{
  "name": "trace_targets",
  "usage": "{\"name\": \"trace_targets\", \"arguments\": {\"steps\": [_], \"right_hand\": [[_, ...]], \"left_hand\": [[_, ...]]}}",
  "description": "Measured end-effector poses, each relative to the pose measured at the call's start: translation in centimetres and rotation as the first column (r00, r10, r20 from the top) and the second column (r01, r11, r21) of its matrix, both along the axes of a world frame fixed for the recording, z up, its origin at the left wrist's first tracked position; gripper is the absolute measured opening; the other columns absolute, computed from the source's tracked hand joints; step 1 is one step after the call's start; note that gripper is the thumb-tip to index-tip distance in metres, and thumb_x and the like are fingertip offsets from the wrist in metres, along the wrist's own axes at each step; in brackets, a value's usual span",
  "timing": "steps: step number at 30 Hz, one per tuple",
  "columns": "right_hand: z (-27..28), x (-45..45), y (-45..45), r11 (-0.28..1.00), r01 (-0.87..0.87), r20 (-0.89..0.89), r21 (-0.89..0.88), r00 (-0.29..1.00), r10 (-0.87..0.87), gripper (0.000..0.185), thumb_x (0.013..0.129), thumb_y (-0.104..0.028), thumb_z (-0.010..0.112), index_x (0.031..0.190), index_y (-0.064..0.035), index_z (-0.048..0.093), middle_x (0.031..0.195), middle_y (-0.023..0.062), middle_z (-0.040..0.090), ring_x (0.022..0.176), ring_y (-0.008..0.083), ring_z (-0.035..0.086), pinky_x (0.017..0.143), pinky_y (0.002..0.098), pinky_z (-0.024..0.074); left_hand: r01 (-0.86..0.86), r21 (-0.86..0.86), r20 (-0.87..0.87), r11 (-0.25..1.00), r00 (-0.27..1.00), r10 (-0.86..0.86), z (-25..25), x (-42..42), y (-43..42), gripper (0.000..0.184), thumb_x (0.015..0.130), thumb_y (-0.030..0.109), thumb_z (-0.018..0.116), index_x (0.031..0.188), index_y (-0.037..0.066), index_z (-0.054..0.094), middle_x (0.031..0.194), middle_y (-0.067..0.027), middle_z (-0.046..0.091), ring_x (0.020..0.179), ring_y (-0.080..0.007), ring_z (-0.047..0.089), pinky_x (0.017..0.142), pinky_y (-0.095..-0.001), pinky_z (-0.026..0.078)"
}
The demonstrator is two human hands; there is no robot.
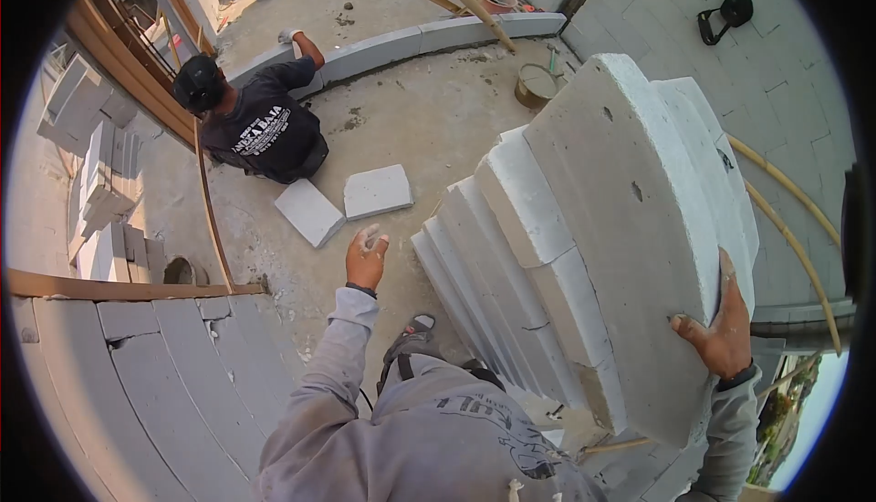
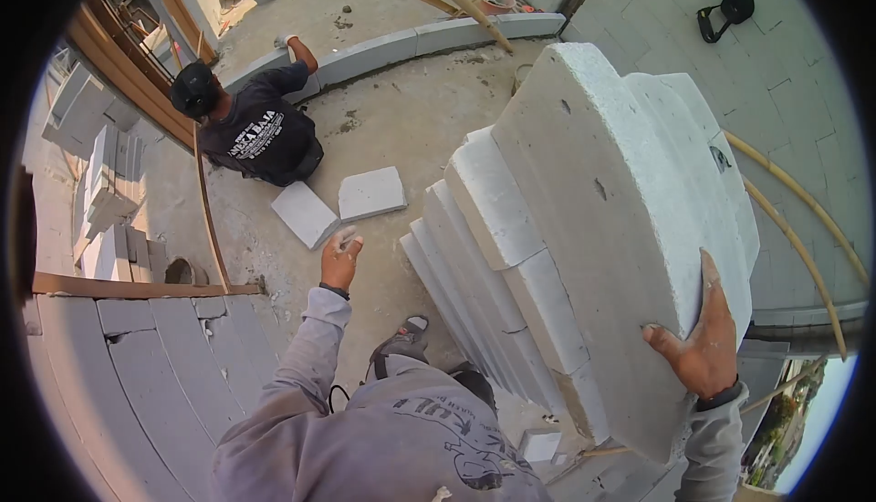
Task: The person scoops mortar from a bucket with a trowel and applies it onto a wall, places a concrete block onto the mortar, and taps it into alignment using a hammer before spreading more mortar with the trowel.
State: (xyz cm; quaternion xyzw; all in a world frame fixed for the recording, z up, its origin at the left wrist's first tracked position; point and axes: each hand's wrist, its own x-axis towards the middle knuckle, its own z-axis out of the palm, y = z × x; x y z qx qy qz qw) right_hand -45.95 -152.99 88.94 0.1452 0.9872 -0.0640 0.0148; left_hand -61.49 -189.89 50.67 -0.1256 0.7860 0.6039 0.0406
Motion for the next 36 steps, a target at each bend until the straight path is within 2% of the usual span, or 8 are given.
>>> {"name": "trace_targets", "arguments": {"steps": [7,10,12,16,19,22,27,36], "right_hand": [[0.9,2.3,-0.9,0.984,0.005,0.039,0.18,0.999,-0.012,0.1,0.059,-0.044,0.074,0.137,-0.0014,0.027,0.113,0.0283,0.051,0.099,0.0402,0.056,0.088,0.0402,0.0447],[2.0,5.9,-1.8,0.982,0.02,0.009,0.188,1.0,-0.022,0.094,0.059,-0.039,0.073,0.134,-0.0016,0.031,0.106,0.0264,0.053,0.094,0.0385,0.057,0.083,0.0412,0.0465],[3.3,9.0,-2.5,0.978,0.111,0.004,0.176,0.993,-0.114,0.09,0.06,-0.037,0.073,0.132,-0.0016,0.033,0.103,0.0249,0.055,0.091,0.0374,0.058,0.08,0.0418,0.0474],[5.0,16.0,-4.1,0.971,0.224,-0.056,0.079,0.974,-0.22,0.085,0.06,-0.034,0.073,0.129,-0.0007,0.035,0.095,0.0214,0.057,0.081,0.0368,0.06,0.071,0.0425,0.049],[4.7,22.3,-5.0,0.944,0.327,-0.054,0.045,0.944,-0.324,0.086,0.06,-0.033,0.073,0.129,-0.0003,0.035,0.092,0.0209,0.057,0.077,0.0373,0.061,0.067,0.0435,0.0492],[3.2,29.0,-4.9,0.919,0.393,-0.031,-0.024,0.919,-0.393,0.089,0.058,-0.032,0.074,0.131,-0.0005,0.034,0.088,0.0201,0.055,0.075,0.0376,0.06,0.064,0.0443,0.0486],[-0.2,42.0,-2.8,0.887,0.428,-0.122,-0.17,0.885,-0.45,0.094,0.057,-0.032,0.075,0.135,-0.0034,0.03,0.083,0.016,0.05,0.068,0.0349,0.057,0.06,0.0428,0.0456],[-8.0,61.1,2.3,0.739,0.617,-0.307,-0.27,0.672,-0.673,0.102,0.055,-0.027,0.075,0.141,-0.0089,0.024,0.085,0.0133,0.042,0.071,0.0322,0.052,0.062,0.0414,0.0435]], "left_hand": [[0.247,0.33,-0.165,0.911,0.966,-0.201,11.9,2.4,7.9,0.038,0.089,0.022,0.055,0.115,-0.004,0.053,0.105,-0.0157,0.06,0.092,-0.0203,0.059,0.08,-0.0283,0.046],[0.517,0.482,-0.18,0.707,0.849,-0.498,17.1,4.9,9.8,0.046,0.091,0.032,0.051,0.117,-0.006,0.051,0.104,-0.0173,0.06,0.088,-0.0191,0.059,0.077,-0.0272,0.047],[0.7,0.555,-0.184,0.449,0.63,-0.755,18.5,6.9,11.7,0.057,0.091,0.043,0.047,0.118,-0.007,0.049,0.104,-0.0185,0.06,0.089,-0.0203,0.06,0.077,-0.0287,0.047],[0.689,0.671,-0.16,-0.273,-0.225,-0.961,17.0,14.6,17.4,0.076,0.088,0.049,0.05,0.133,-0.008,0.029,0.126,-0.0247,0.046,0.116,-0.0296,0.048,0.095,-0.0377,0.039],[0.515,0.721,-0.307,-0.464,-0.362,-0.88,16.0,21.1,20.3,0.086,0.085,0.045,0.057,0.138,-0.007,0.015,0.138,-0.026,0.031,0.13,-0.0318,0.031,0.106,-0.0404,0.026],[0.402,0.79,-0.25,-0.463,-0.478,-0.842,15.8,25.1,22.1,0.092,0.082,0.039,0.063,0.14,-0.007,0.008,0.143,-0.0253,0.022,0.135,-0.032,0.02,0.109,-0.041,0.017],[0.448,0.796,-0.087,-0.406,-0.579,-0.811,16.6,32.5,25.7,0.066,0.085,0.017,0.06,0.135,-0.01,0.025,0.136,-0.0258,0.035,0.129,-0.034,0.033,0.106,-0.0422,0.027],[0.705,0.611,0.114,-0.359,-0.528,-0.842,14.0,47.8,38.3,0.052,0.081,0.028,0.065,0.113,-0.01,0.05,0.114,-0.0224,0.056,0.11,-0.0345,0.054,0.095,-0.0443,0.041]]}}
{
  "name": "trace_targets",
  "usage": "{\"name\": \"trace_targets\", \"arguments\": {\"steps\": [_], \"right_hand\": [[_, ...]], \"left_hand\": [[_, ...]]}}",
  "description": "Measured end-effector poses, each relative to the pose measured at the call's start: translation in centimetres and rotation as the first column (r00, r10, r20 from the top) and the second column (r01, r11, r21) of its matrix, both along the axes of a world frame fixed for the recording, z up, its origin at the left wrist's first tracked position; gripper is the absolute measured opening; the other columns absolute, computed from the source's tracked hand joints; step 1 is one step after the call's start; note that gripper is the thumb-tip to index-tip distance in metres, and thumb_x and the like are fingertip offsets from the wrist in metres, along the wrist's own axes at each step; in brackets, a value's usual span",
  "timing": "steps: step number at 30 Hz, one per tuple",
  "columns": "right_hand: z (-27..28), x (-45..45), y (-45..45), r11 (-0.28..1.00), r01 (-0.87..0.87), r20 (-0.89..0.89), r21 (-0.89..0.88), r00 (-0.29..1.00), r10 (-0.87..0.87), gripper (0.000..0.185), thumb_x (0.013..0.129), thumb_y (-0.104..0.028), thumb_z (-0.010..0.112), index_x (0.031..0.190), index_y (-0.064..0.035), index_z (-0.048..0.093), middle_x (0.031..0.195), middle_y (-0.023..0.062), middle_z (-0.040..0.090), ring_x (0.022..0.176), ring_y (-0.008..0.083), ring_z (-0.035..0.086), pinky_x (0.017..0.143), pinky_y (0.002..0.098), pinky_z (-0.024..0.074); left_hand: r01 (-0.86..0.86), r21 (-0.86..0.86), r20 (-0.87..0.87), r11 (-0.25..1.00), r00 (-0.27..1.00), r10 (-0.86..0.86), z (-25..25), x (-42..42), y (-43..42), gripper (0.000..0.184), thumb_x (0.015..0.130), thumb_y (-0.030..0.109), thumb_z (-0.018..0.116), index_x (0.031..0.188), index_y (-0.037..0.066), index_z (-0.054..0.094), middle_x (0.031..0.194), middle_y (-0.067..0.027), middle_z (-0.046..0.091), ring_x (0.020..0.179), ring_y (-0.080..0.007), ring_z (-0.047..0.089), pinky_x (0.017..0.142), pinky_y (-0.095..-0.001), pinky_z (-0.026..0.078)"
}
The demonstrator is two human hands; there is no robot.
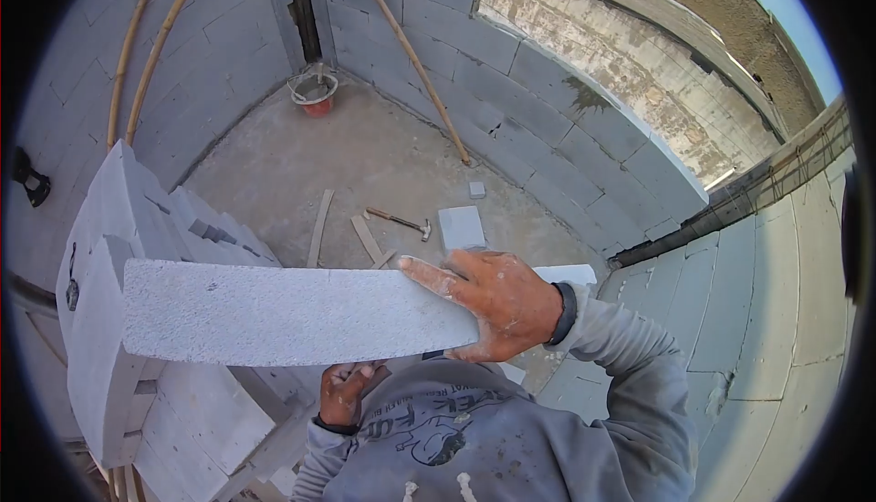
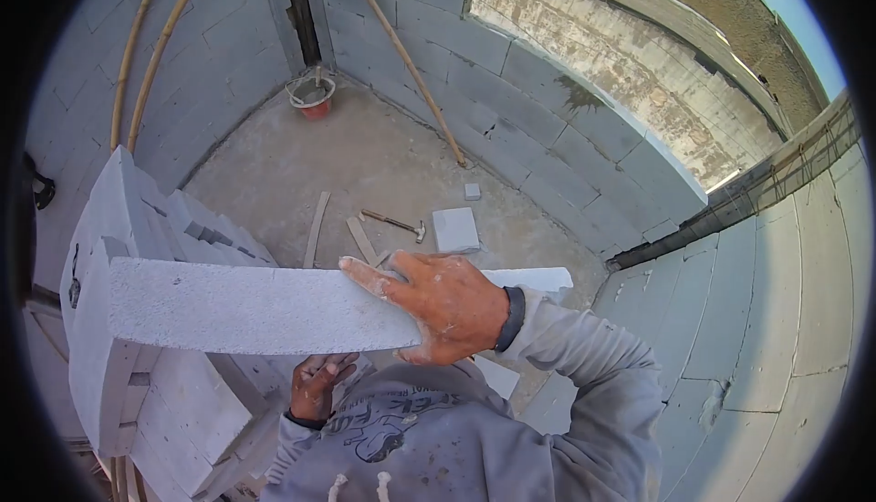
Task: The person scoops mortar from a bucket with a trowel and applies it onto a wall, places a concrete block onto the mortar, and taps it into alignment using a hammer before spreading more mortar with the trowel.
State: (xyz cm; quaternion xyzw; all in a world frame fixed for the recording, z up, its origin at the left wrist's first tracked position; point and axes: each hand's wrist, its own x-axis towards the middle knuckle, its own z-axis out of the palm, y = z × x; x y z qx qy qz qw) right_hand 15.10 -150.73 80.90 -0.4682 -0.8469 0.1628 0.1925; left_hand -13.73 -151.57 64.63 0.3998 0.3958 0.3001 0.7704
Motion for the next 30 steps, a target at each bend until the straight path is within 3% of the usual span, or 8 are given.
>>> {"name": "trace_targets", "arguments": {"steps": [4,9,12,19,22,23,26,30], "right_hand": [[-3.4,3.1,1.1,0.992,0.102,-0.033,-0.077,0.994,-0.105,0.098,0.056,-0.027,0.076,0.138,-0.0056,0.028,0.089,0.0143,0.044,0.079,0.0329,0.052,0.068,0.0419,0.0436],[-10.8,5.6,3.0,0.888,0.42,-0.046,-0.185,0.899,-0.435,0.092,0.058,-0.033,0.078,0.129,0.0039,0.033,0.097,0.0191,0.047,0.089,0.0344,0.053,0.08,0.0402,0.0437],[-13.9,7.7,4.7,0.795,0.462,0.064,-0.393,0.876,-0.478,0.091,0.061,-0.035,0.077,0.128,0.0057,0.032,0.103,0.0215,0.047,0.095,0.0372,0.053,0.084,0.0405,0.0435],[-18.1,15.7,12.7,0.789,0.544,-0.015,-0.287,0.82,-0.571,0.082,0.061,-0.036,0.076,0.118,0.0077,0.037,0.103,0.0235,0.049,0.097,0.0382,0.053,0.082,0.0426,0.0447],[-16.6,19.6,17.5,0.775,0.54,0.066,-0.328,0.832,-0.552,0.085,0.06,-0.038,0.078,0.119,0.0079,0.036,0.103,0.0244,0.049,0.096,0.0387,0.053,0.08,0.0425,0.0458],[-15.2,21.1,19.0,0.755,0.565,0.083,-0.332,0.815,-0.574,0.086,0.059,-0.038,0.078,0.118,0.0078,0.036,0.102,0.0241,0.049,0.095,0.0388,0.053,0.079,0.0424,0.0462],[-9.4,25.6,23.5,0.713,0.652,0.138,-0.26,0.755,-0.641,0.087,0.057,-0.039,0.079,0.118,0.0066,0.036,0.101,0.0231,0.049,0.092,0.0389,0.055,0.076,0.0421,0.047],[1.8,31.4,27.7,0.611,0.783,0.193,-0.115,0.621,-0.76,0.087,0.055,-0.038,0.08,0.119,0.0021,0.038,0.1,0.0212,0.052,0.091,0.0348,0.056,0.08,0.0399,0.0442]], "left_hand": [[-0.01,-0.244,0.091,0.97,0.995,0.034,-4.1,4.0,3.4,0.03,0.078,0.013,0.059,0.101,-0.006,0.059,0.103,-0.0168,0.061,0.104,-0.0321,0.058,0.091,-0.0425,0.045],[-0.025,-0.58,-0.071,0.815,0.997,-0.02,-8.8,9.8,7.7,0.027,0.083,0.005,0.048,0.106,-0.006,0.056,0.103,-0.015,0.062,0.094,-0.0262,0.062,0.083,-0.0346,0.05],[0.006,-0.67,-0.182,0.742,0.968,-0.172,-11.0,12.0,10.6,0.027,0.083,0.004,0.047,0.107,-0.007,0.055,0.103,-0.0151,0.063,0.091,-0.0267,0.064,0.078,-0.0324,0.052],[0.085,-0.71,-0.157,0.699,0.949,-0.275,-16.0,19.1,20.4,0.024,0.089,0.004,0.042,0.108,-0.005,0.053,0.105,-0.0163,0.062,0.09,-0.0256,0.065,0.072,-0.0305,0.056],[0.231,-0.535,-0.148,0.813,0.921,-0.36,-14.1,24.0,26.3,0.024,0.091,0.008,0.041,0.106,-0.004,0.055,0.106,-0.0166,0.061,0.092,-0.0256,0.065,0.073,-0.0296,0.055],[0.372,-0.345,-0.124,0.862,0.892,-0.435,-13.4,25.3,27.9,0.023,0.091,0.012,0.043,0.102,-0.004,0.057,0.103,-0.0157,0.062,0.093,-0.0251,0.064,0.074,-0.0292,0.055],[0.362,-0.355,-0.044,0.862,0.914,-0.402,-10.3,31.5,34.2,0.024,0.09,0.017,0.05,0.1,-0.004,0.058,0.099,-0.0136,0.063,0.091,-0.024,0.065,0.073,-0.0281,0.053],[0.463,-0.064,0.147,0.884,0.88,-0.451,-2.3,42.6,40.6,0.031,0.087,0.026,0.059,0.098,-0.003,0.059,0.092,-0.0104,0.063,0.086,-0.0204,0.064,0.075,-0.0275,0.048]]}}
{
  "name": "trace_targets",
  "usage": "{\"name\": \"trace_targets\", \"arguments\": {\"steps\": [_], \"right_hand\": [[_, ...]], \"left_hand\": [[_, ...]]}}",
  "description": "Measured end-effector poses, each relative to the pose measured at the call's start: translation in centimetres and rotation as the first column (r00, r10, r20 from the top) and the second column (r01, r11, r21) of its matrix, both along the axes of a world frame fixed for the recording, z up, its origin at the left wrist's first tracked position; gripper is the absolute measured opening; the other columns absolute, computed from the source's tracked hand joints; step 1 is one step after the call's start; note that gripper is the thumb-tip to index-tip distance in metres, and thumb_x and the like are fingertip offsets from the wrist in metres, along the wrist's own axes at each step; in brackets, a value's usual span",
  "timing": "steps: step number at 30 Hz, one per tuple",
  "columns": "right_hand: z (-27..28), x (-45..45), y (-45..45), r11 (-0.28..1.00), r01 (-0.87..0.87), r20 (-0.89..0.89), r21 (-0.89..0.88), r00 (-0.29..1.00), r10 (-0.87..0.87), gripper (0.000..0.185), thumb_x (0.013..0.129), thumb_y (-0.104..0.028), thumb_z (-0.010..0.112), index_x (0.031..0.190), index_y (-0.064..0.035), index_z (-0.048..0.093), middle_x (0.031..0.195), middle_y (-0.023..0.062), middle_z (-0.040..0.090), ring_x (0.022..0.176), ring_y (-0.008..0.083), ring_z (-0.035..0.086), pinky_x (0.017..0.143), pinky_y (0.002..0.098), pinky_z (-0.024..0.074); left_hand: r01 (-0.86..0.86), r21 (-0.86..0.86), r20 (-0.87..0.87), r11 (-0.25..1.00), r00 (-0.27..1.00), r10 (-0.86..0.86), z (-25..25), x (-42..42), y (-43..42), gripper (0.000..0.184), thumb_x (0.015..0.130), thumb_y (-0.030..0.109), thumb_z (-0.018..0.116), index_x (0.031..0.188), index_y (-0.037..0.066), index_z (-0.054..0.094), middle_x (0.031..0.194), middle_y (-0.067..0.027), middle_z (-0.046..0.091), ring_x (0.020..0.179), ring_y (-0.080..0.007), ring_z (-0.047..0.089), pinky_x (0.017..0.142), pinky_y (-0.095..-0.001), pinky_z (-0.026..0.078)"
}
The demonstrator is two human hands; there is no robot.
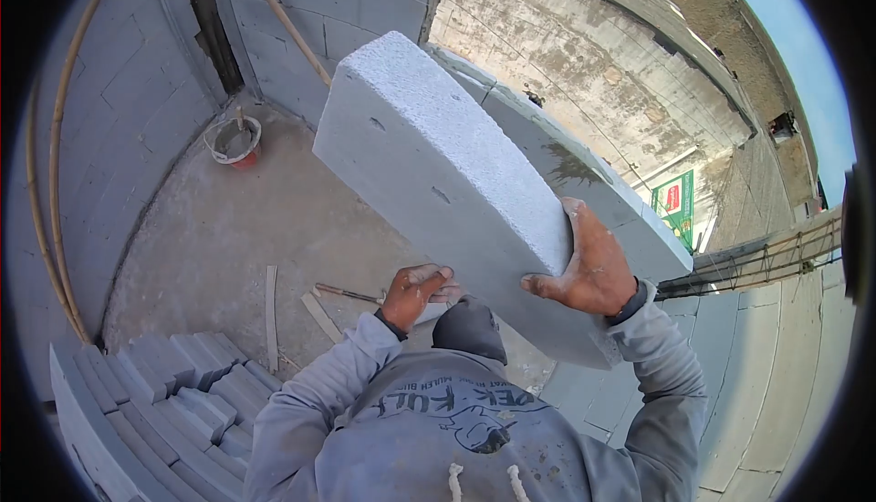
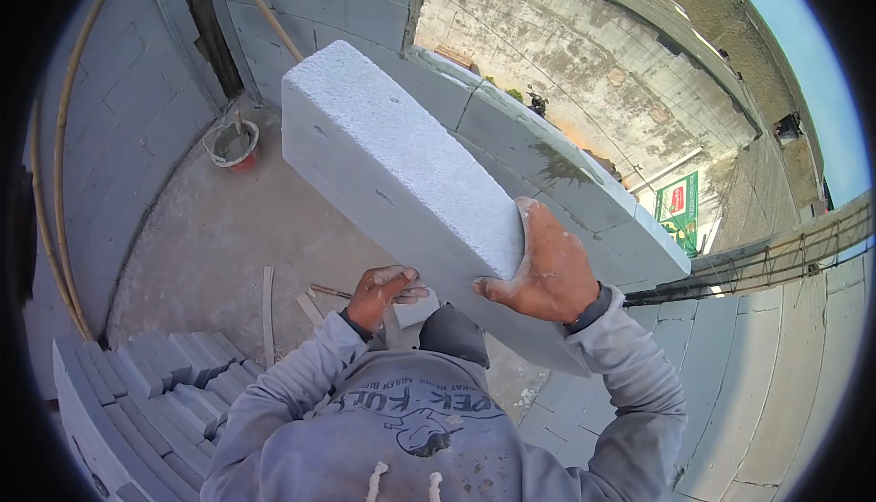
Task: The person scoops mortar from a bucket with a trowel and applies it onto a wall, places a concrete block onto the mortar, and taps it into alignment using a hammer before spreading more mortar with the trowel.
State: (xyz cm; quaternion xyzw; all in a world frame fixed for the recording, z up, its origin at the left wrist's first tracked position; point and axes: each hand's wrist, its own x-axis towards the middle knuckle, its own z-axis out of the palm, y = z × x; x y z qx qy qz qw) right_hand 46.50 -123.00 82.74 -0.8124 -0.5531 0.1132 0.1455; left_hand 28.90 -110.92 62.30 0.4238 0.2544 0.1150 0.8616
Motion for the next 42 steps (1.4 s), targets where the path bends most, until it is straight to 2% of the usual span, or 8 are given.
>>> {"name": "trace_targets", "arguments": {"steps": [7,13,18,26,30,34,36,42], "right_hand": [[12.0,15.9,7.9,0.956,-0.039,0.216,0.29,0.976,-0.026,0.085,0.049,-0.047,0.076,0.111,0.0049,0.048,0.09,0.0191,0.058,0.08,0.0284,0.059,0.074,0.0351,0.0468],[13.1,30.0,15.4,0.98,-0.011,0.257,0.199,0.966,-0.041,0.086,0.05,-0.054,0.075,0.107,0.0059,0.05,0.083,0.0179,0.058,0.077,0.0276,0.061,0.07,0.0353,0.0494],[8.2,40.8,22.0,0.993,-0.093,0.425,0.075,0.904,0.053,0.091,0.052,-0.051,0.077,0.116,0.0058,0.047,0.089,0.0215,0.059,0.086,0.0329,0.061,0.08,0.0373,0.047],[-0.6,45.7,28.0,0.959,-0.262,0.099,-0.11,0.957,0.273,0.1,0.059,-0.052,0.077,0.141,-0.0171,0.031,0.097,0.022,0.06,0.09,0.034,0.06,0.082,0.0374,0.0458],[-2.5,44.5,29.3,0.941,-0.295,0.158,-0.165,0.934,0.32,0.102,0.06,-0.058,0.074,0.141,-0.0158,0.03,0.093,0.0213,0.059,0.085,0.0349,0.06,0.079,0.0378,0.0462],[-4.0,43.5,30.8,0.925,-0.302,0.096,-0.229,0.939,0.33,0.103,0.06,-0.067,0.068,0.14,-0.0139,0.03,0.086,0.0196,0.057,0.076,0.033,0.058,0.072,0.0401,0.0457],[-4.5,43.0,31.3,0.928,-0.299,0.142,-0.224,0.932,0.334,0.104,0.059,-0.069,0.066,0.14,-0.0138,0.031,0.082,0.0184,0.055,0.073,0.0316,0.057,0.07,0.0402,0.0454],[-6.1,42.3,31.8,0.934,-0.313,0.221,-0.172,0.912,0.346,0.105,0.057,-0.07,0.066,0.14,-0.0139,0.033,0.073,0.0136,0.051,0.067,0.0286,0.054,0.064,0.0392,0.0447]], "left_hand": [[-0.05,0.338,0.394,0.94,0.914,-0.093,8.7,16.4,7.5,0.045,0.092,0.027,0.052,0.122,-0.007,0.049,0.12,-0.0162,0.054,0.116,-0.0203,0.049,0.096,-0.0279,0.039],[-0.398,0.271,0.151,0.876,0.917,0.37,-2.9,26.8,12.9,0.052,0.09,0.024,0.054,0.129,-0.008,0.04,0.125,-0.0156,0.051,0.118,-0.0193,0.047,0.1,-0.0261,0.034],[-0.52,0.26,-0.05,0.814,0.834,0.549,-3.2,31.7,14.1,0.053,0.089,0.024,0.054,0.131,-0.005,0.039,0.127,-0.0161,0.05,0.119,-0.0209,0.046,0.099,-0.0268,0.034],[-0.523,0.364,-0.004,0.77,0.826,0.563,-4.5,38.9,19.5,0.056,0.089,0.021,0.051,0.134,-0.006,0.032,0.134,-0.0217,0.042,0.124,-0.024,0.041,0.1,-0.0273,0.032],[-0.395,0.565,-0.01,0.724,0.875,0.484,-3.4,39.8,23.1,0.056,0.089,0.018,0.05,0.136,-0.005,0.03,0.135,-0.0233,0.039,0.127,-0.0249,0.039,0.102,-0.0277,0.03],[-0.305,0.266,-0.107,0.914,0.933,0.343,-3.5,40.4,25.9,0.056,0.089,0.016,0.049,0.136,-0.005,0.028,0.138,-0.0249,0.034,0.13,-0.0281,0.034,0.104,-0.0285,0.027],[-0.354,0.543,-0.012,0.761,0.903,0.429,-5.7,41.7,26.2,0.058,0.087,0.018,0.047,0.137,-0.003,0.028,0.139,-0.0253,0.031,0.132,-0.0325,0.028,0.108,-0.0313,0.023],[-0.347,0.585,-0.024,0.733,0.896,0.443,-5.6,41.3,27.4,0.058,0.086,0.019,0.048,0.136,-0.004,0.028,0.14,-0.0247,0.029,0.132,-0.0329,0.028,0.109,-0.0314,0.023]]}}
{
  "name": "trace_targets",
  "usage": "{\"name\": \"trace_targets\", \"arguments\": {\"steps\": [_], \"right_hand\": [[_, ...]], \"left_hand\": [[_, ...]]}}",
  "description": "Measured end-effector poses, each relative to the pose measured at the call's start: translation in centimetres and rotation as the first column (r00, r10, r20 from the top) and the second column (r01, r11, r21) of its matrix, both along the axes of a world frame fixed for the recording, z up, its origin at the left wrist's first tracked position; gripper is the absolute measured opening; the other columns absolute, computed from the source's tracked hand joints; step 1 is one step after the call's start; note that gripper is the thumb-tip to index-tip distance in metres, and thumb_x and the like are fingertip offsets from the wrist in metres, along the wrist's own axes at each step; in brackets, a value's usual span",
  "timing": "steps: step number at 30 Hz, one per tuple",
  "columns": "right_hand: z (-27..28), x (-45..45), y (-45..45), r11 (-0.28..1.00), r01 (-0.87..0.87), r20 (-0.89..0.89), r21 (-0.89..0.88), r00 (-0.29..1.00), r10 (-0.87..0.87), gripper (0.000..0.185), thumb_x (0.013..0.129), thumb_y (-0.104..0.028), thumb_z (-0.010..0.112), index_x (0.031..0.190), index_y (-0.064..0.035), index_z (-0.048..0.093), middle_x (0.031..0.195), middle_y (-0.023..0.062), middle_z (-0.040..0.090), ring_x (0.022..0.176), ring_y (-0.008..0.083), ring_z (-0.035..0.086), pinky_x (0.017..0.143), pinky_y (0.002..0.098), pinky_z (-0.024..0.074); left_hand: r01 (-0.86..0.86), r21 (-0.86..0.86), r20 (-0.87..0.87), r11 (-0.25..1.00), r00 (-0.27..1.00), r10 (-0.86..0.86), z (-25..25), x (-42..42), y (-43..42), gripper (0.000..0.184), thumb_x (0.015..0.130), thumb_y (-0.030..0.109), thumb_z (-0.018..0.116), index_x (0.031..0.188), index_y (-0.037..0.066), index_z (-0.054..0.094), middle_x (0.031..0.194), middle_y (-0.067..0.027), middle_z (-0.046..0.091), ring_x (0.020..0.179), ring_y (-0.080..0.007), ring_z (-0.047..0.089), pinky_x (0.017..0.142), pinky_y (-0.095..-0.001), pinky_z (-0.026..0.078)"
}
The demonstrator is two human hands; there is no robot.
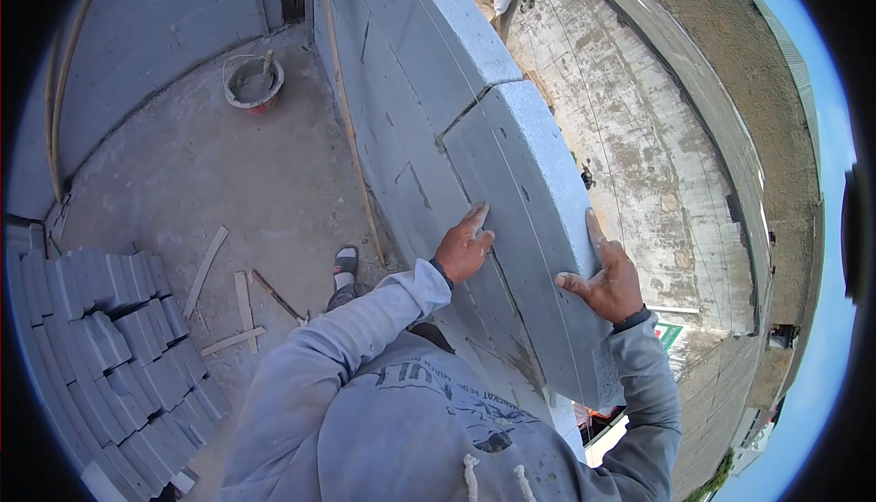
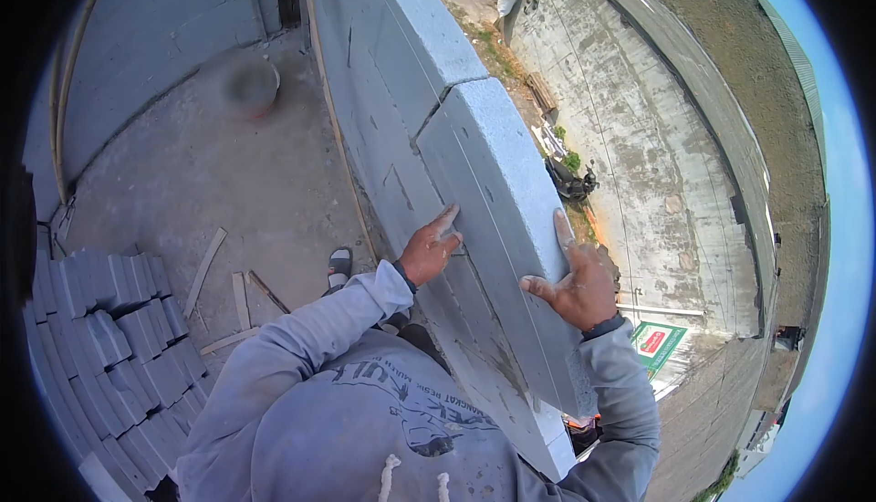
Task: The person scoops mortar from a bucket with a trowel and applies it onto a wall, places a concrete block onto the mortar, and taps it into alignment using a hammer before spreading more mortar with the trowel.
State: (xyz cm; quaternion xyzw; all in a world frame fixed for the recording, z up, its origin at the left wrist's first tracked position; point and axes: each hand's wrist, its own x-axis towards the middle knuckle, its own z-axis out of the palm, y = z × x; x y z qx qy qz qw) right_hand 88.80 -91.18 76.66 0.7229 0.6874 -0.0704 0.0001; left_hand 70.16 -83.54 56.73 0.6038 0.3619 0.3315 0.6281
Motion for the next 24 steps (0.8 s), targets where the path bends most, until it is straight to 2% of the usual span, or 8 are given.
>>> {"name": "trace_targets", "arguments": {"steps": [4,9,13,16,18,19,21,24], "right_hand": [[0.1,-0.4,-0.2,0.998,0.049,-0.031,-0.046,0.998,-0.05,0.106,0.058,-0.066,0.069,0.14,-0.0124,0.031,0.074,0.0144,0.051,0.069,0.0287,0.054,0.066,0.0389,0.045],[-0.7,0.3,-0.3,1.0,0.024,-0.099,0.004,0.995,-0.024,0.104,0.059,-0.066,0.068,0.141,-0.0147,0.03,0.079,0.0154,0.051,0.07,0.0291,0.054,0.066,0.0402,0.0449],[-0.7,0.4,-0.5,0.999,0.046,-0.059,-0.016,0.997,-0.047,0.102,0.06,-0.068,0.066,0.141,-0.0173,0.031,0.082,0.0156,0.051,0.07,0.0289,0.054,0.065,0.0411,0.0447],[-0.5,0.2,-0.4,0.993,0.076,0.011,-0.088,0.997,-0.076,0.107,0.058,-0.073,0.063,0.139,-0.0101,0.032,0.084,0.0158,0.055,0.078,0.0286,0.057,0.071,0.0393,0.0468],[-1.0,0.4,-0.7,0.994,0.088,-0.011,-0.067,0.996,-0.088,0.107,0.058,-0.071,0.065,0.14,-0.0115,0.031,0.08,0.0134,0.052,0.073,0.027,0.055,0.067,0.0395,0.0454],[-0.7,0.1,-0.6,0.993,0.089,0.0,-0.074,0.996,-0.089,0.106,0.058,-0.07,0.066,0.14,-0.0124,0.031,0.079,0.0128,0.052,0.072,0.0262,0.053,0.067,0.0393,0.0446],[-0.6,-0.1,-0.6,0.991,0.103,0.012,-0.087,0.995,-0.102,0.106,0.058,-0.069,0.066,0.14,-0.0133,0.031,0.078,0.0122,0.051,0.071,0.0254,0.052,0.066,0.0391,0.0438],[-1.0,-0.1,-1.0,0.997,0.081,0.025,-0.006,0.996,-0.081,0.104,0.058,-0.067,0.067,0.14,-0.0146,0.031,0.076,0.0112,0.048,0.071,0.0247,0.051,0.064,0.0389,0.0424]], "left_hand": [[-0.083,-0.128,-0.111,0.988,0.991,0.069,-1.2,0.1,-0.3,0.057,0.086,0.014,0.049,0.135,-0.006,0.029,0.136,-0.0261,0.036,0.129,-0.0317,0.035,0.105,-0.0299,0.027],[-0.087,-0.318,-0.017,0.944,0.996,0.086,-1.9,1.2,-0.9,0.058,0.083,0.009,0.048,0.135,-0.008,0.03,0.135,-0.027,0.038,0.126,-0.0309,0.039,0.103,-0.0288,0.029],[-0.069,-0.314,-0.006,0.947,0.997,0.071,-1.9,1.5,-1.5,0.059,0.084,0.011,0.05,0.136,-0.007,0.028,0.129,-0.0298,0.043,0.124,-0.0348,0.041,0.102,-0.03,0.031],[-0.064,-0.42,0.006,0.905,0.997,0.074,-0.6,1.7,-1.2,0.059,0.084,0.01,0.05,0.136,-0.007,0.027,0.125,-0.0295,0.047,0.111,-0.0325,0.053,0.094,-0.0295,0.039],[-0.117,-0.216,-0.146,0.969,0.986,0.086,-2.6,2.6,-1.6,0.059,0.084,0.01,0.051,0.136,-0.007,0.027,0.116,-0.0273,0.054,0.09,-0.0253,0.06,0.081,-0.0281,0.045],[-0.1,-0.224,-0.146,0.969,0.987,0.069,-2.4,2.7,-1.7,0.059,0.084,0.01,0.051,0.136,-0.007,0.027,0.116,-0.0273,0.054,0.09,-0.0253,0.06,0.081,-0.0281,0.045],[-0.111,-0.368,-0.087,0.923,0.993,0.085,-1.1,2.7,-1.7,0.06,0.084,0.009,0.051,0.136,-0.008,0.026,0.108,-0.0235,0.058,0.076,-0.0201,0.058,0.072,-0.0272,0.046],[-0.111,-0.482,0.014,0.869,0.991,0.134,-1.7,2.9,-1.9,0.06,0.083,0.008,0.049,0.136,-0.008,0.026,0.1,-0.0185,0.06,0.073,-0.0177,0.057,0.069,-0.0262,0.045]]}}
